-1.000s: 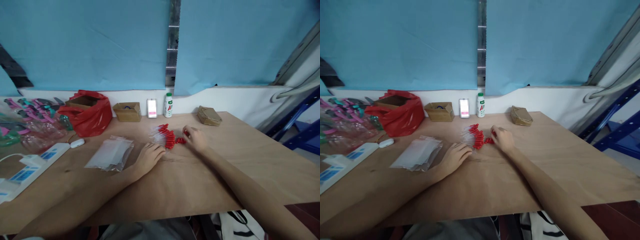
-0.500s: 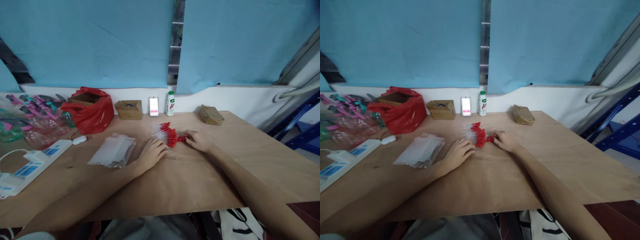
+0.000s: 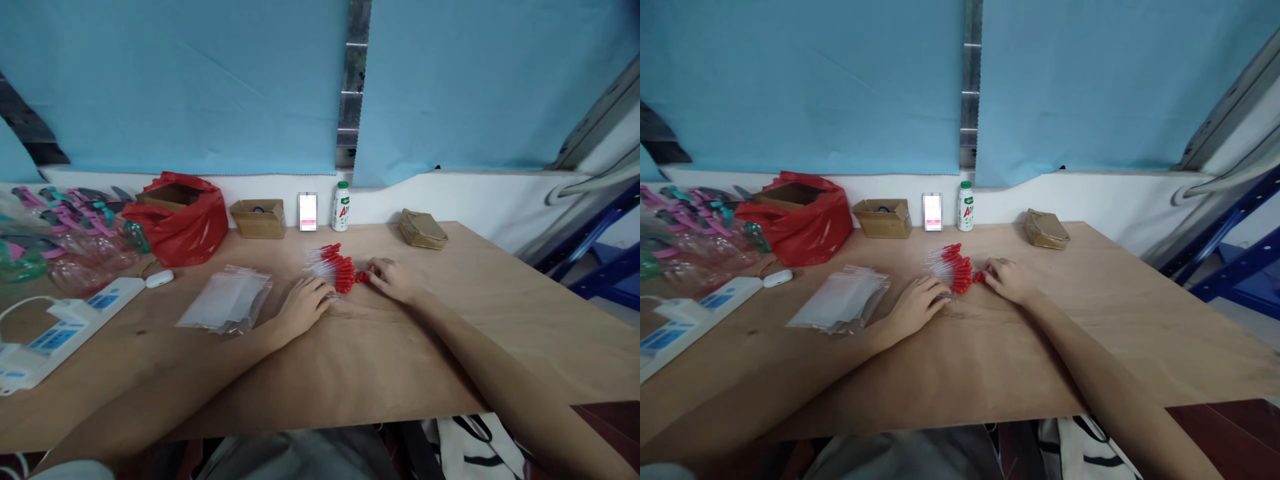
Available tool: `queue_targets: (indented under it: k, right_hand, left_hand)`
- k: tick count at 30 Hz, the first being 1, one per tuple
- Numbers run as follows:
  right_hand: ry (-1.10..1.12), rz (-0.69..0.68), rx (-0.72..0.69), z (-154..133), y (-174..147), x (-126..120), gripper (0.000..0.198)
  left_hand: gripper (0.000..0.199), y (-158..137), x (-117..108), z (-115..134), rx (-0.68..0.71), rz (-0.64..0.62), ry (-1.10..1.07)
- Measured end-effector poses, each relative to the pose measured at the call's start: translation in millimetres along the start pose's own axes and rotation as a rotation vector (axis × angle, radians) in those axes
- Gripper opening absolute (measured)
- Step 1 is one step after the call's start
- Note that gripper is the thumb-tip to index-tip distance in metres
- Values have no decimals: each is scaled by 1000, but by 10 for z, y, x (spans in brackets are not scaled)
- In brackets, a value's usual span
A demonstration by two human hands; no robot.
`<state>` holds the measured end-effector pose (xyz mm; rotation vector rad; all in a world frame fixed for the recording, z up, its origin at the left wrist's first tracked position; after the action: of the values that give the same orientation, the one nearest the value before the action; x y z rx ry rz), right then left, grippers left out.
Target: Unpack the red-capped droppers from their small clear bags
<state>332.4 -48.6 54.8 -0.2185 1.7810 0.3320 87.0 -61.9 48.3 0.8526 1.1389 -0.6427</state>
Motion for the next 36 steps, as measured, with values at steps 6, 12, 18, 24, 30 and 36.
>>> queue_targets:
  k: [6, 12, 18, 24, 30, 36]
  right_hand:
    - [-164, 101, -108, -329, -58, -88, 26]
    - [-127, 44, -376, -672, -30, 100, 19]
    - [-167, 31, -363, -750, 1, 174, 19]
    - [-107, 88, -246, -722, -11, 107, 17]
    - [-38, 189, -240, -702, -47, 36, 16]
    - [-4, 232, -379, -836, -109, 15, 17]
  left_hand:
    - [16, -5, -13, -11, 3, 37, -12]
    - [15, -3, -12, -12, 6, 33, -24]
    - [17, -9, -29, -4, 7, 48, -23]
    - [16, -16, -26, -30, -25, 62, -1]
    - [33, -41, -92, -57, -104, 166, 39]
    - [27, -5, -99, -29, -75, 161, 140]
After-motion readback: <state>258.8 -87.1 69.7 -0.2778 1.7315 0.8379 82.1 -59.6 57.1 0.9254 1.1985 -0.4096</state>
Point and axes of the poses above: each hand's wrist, its own y-axis towards the middle knuckle, its own x-axis out of the palm, z = x × y, the point moved 6 cm from there along y, towards the middle knuckle, and after that the axes turned 13 degrees about -z, right-handed, at the moved point
